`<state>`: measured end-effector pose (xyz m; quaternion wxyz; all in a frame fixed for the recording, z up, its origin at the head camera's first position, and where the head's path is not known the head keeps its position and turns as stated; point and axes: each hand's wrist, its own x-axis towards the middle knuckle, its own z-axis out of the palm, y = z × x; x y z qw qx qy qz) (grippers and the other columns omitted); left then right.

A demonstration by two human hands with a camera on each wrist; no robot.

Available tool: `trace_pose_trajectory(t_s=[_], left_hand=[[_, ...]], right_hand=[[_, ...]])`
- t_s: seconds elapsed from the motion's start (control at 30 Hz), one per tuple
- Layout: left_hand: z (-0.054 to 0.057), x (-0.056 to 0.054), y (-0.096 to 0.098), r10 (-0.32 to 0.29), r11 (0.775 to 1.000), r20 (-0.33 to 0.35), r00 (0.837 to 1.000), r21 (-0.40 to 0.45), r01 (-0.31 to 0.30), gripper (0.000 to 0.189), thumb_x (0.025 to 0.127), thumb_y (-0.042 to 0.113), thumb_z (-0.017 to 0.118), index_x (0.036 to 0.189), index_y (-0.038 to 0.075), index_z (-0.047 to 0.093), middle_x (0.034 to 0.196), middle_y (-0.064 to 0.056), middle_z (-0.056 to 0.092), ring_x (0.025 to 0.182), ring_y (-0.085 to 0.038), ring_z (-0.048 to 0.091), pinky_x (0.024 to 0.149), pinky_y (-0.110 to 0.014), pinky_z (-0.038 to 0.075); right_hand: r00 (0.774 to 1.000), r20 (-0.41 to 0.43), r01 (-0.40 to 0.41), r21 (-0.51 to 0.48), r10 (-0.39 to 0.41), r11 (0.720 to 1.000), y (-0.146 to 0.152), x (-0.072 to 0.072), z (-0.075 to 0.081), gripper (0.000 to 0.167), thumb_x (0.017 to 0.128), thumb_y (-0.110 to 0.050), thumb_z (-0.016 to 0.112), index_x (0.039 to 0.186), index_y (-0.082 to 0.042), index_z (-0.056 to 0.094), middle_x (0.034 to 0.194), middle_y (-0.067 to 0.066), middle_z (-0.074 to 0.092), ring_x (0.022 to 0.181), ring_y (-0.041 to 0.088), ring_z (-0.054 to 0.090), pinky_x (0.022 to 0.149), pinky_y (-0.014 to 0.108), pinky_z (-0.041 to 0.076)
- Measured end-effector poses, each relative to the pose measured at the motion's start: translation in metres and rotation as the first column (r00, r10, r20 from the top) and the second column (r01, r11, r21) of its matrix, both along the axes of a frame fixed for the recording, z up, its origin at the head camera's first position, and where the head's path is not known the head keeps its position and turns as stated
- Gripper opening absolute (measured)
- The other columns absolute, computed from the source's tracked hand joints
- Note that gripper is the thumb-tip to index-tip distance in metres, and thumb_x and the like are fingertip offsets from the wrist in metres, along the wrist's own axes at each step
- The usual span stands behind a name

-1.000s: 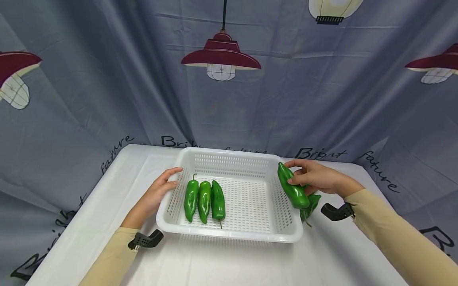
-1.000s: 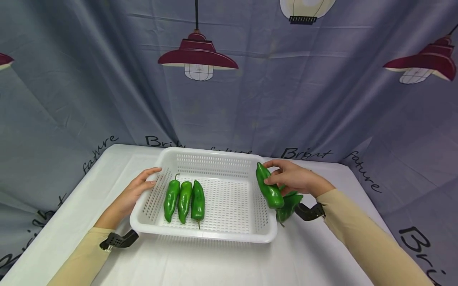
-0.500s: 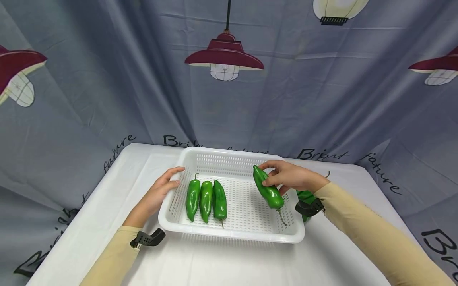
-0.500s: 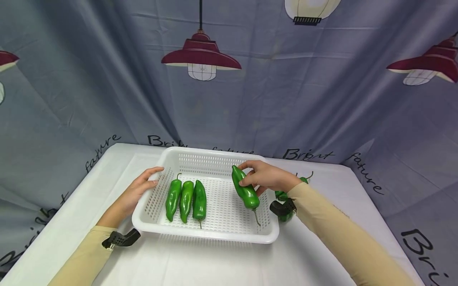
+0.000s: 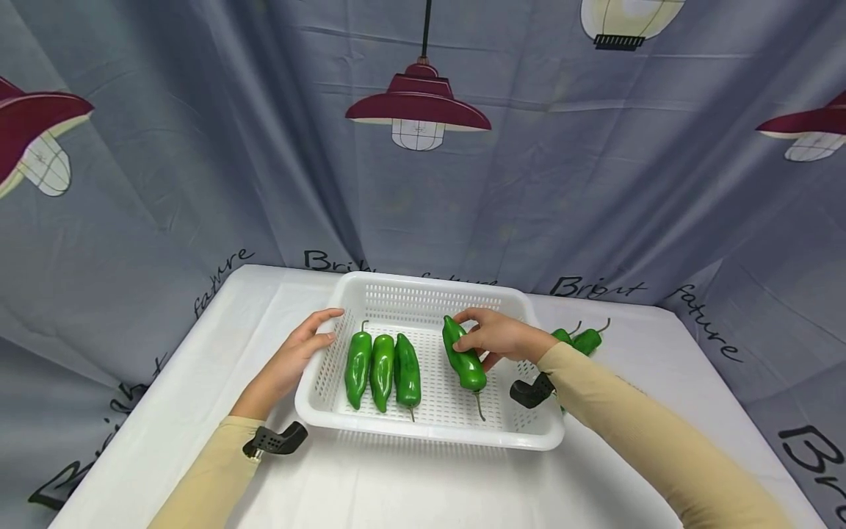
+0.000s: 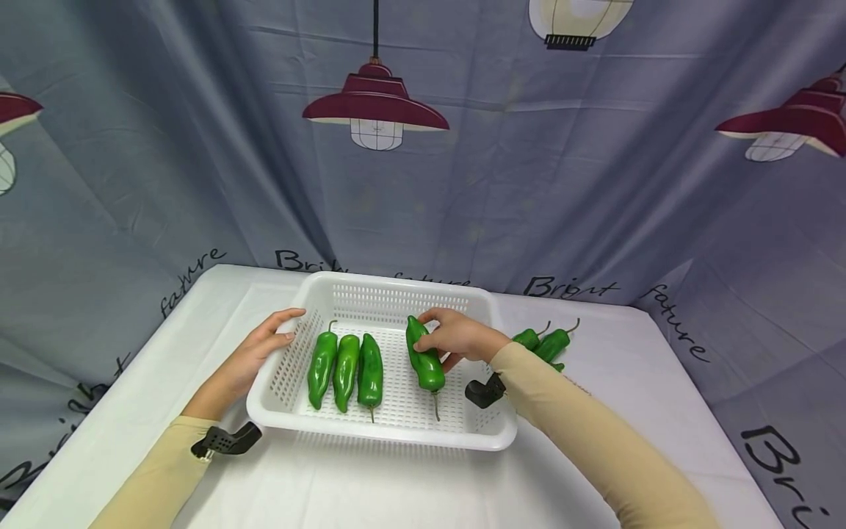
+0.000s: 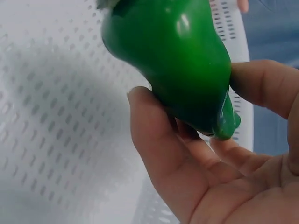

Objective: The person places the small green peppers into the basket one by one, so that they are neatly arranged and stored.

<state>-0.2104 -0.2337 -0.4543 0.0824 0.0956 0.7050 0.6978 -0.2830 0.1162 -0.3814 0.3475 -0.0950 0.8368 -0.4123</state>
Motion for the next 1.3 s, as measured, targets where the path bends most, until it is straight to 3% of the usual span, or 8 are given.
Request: trace_pose_trajectory(t_s=[0.23,0.6,1.1,1.3], left_hand=[[0.001,0.0,0.0,-0.002,1.0,0.003,1.0,-0.009,0.002,0.049,0.107,0.013,0.039,0.154,0.004,0.027,0.159,-0.03,0.028,0.113,-0.024,0.064,0.086,-0.037,0.062],[-0.001,-0.001,0.0,0.01,1.0,0.005,1.0,-0.011,-0.01,0.049,0.107,0.014,0.041,0.154,0.004,0.028,0.157,-0.029,0.031,0.108,-0.019,0.065,0.084,-0.034,0.061],[0.0,-0.001,0.0,0.011,0.999,-0.001,1.0,-0.031,-0.011,0.049,0.108,0.014,0.04,0.154,0.004,0.028,0.161,-0.027,0.027,0.114,-0.023,0.062,0.086,-0.034,0.061],[0.0,-0.002,-0.001,0.009,0.999,0.0,1.0,-0.04,-0.009,0.049,0.108,0.015,0.04,0.155,0.006,0.029,0.162,-0.026,0.025,0.115,-0.026,0.062,0.086,-0.037,0.061]], right_hand=[[0.999,-0.016,0.032,-0.009,-0.032,0.999,-0.013,-0.001,-0.013,0.065,0.096,-0.014,0.068,0.152,-0.005,0.036,0.119,0.021,0.065,0.085,0.023,0.072,0.066,0.038,0.064],[0.997,-0.004,0.08,-0.019,-0.08,0.997,-0.03,0.001,-0.027,0.063,0.095,-0.01,0.068,0.15,-0.003,0.038,0.113,0.021,0.066,0.08,0.023,0.071,0.065,0.039,0.064],[0.995,0.0,0.102,0.029,-0.102,0.994,-0.048,0.009,-0.042,0.059,0.094,-0.01,0.069,0.146,-0.005,0.04,0.107,0.018,0.068,0.075,0.024,0.07,0.059,0.038,0.062],[0.993,0.01,0.121,0.019,-0.121,0.992,-0.048,0.01,-0.043,0.062,0.094,-0.007,0.069,0.148,-0.004,0.039,0.097,0.018,0.069,0.069,0.023,0.068,0.057,0.037,0.062]])
